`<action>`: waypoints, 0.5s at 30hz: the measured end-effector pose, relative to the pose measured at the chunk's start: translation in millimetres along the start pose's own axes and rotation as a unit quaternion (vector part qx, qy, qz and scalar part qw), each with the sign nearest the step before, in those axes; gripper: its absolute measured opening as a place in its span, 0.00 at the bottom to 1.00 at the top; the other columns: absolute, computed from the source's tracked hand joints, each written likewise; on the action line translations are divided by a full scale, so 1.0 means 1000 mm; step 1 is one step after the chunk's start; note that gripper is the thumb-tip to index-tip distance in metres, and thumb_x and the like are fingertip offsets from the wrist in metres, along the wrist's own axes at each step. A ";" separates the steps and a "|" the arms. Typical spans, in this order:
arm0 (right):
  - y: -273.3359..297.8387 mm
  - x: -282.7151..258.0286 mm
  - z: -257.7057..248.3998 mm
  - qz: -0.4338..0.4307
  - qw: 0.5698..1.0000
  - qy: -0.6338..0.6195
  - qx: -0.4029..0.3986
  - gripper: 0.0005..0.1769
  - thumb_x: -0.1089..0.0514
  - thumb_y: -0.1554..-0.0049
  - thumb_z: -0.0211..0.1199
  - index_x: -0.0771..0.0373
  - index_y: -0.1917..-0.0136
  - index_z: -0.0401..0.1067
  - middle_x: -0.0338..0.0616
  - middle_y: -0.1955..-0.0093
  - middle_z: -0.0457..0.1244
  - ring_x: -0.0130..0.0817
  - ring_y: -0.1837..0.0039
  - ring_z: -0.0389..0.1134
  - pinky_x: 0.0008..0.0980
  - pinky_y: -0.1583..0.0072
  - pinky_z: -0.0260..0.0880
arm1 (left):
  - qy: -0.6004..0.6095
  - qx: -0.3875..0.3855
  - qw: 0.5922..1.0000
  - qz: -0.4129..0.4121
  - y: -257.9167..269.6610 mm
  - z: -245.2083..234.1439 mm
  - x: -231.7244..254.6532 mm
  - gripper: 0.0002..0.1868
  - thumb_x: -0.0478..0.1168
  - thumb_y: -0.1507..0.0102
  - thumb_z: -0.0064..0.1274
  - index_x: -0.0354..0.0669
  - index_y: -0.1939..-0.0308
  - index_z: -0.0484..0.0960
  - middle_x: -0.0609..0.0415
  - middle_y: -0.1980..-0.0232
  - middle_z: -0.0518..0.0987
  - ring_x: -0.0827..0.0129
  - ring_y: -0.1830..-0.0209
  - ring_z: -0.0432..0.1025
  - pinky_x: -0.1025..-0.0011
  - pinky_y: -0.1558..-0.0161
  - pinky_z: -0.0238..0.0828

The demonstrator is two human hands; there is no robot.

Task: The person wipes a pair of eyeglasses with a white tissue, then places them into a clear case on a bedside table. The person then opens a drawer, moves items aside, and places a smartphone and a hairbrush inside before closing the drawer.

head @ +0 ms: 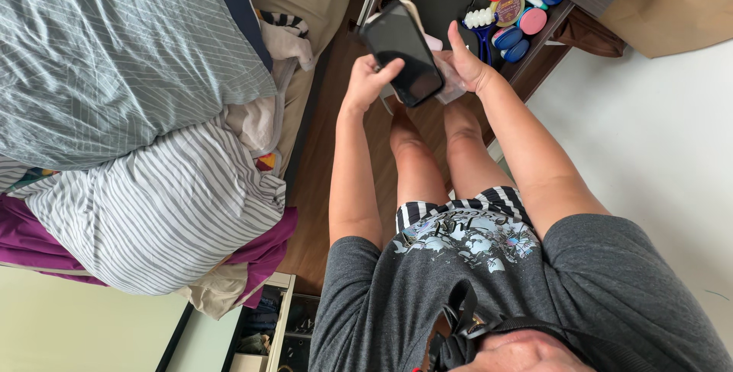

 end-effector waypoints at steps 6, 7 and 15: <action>0.008 0.006 -0.003 -0.087 0.991 0.098 -0.023 0.50 0.27 0.49 0.66 0.62 0.27 0.62 0.38 0.34 0.64 0.28 0.32 0.64 0.32 0.32 0.64 | -0.074 -0.036 0.989 -0.124 -0.011 0.019 -0.007 0.26 0.51 0.39 0.65 0.29 0.50 0.85 0.52 0.56 0.86 0.74 0.56 0.78 0.74 0.49 0.75; 0.014 0.005 0.000 -0.090 0.991 0.097 0.005 0.47 0.33 0.49 0.70 0.61 0.27 0.63 0.38 0.35 0.65 0.28 0.33 0.65 0.31 0.33 0.65 | -0.080 -0.040 0.988 -0.125 -0.013 0.023 -0.008 0.28 0.51 0.40 0.65 0.28 0.47 0.84 0.52 0.55 0.86 0.73 0.55 0.78 0.73 0.49 0.75; 0.057 0.002 -0.003 -0.142 0.986 -0.039 0.081 0.30 0.56 0.45 0.74 0.64 0.32 0.68 0.42 0.41 0.67 0.31 0.42 0.70 0.34 0.39 0.73 | -0.333 0.043 0.942 -0.026 -0.050 0.052 0.003 0.26 0.59 0.31 0.57 0.36 0.49 0.79 0.38 0.58 0.85 0.54 0.55 0.80 0.63 0.49 0.74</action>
Point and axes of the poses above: each hand's wrist, its own y-axis away from the middle knuckle, its own z-axis out of the palm, x = y × z, the point moved 5 cm from there along -y, towards the middle knuckle
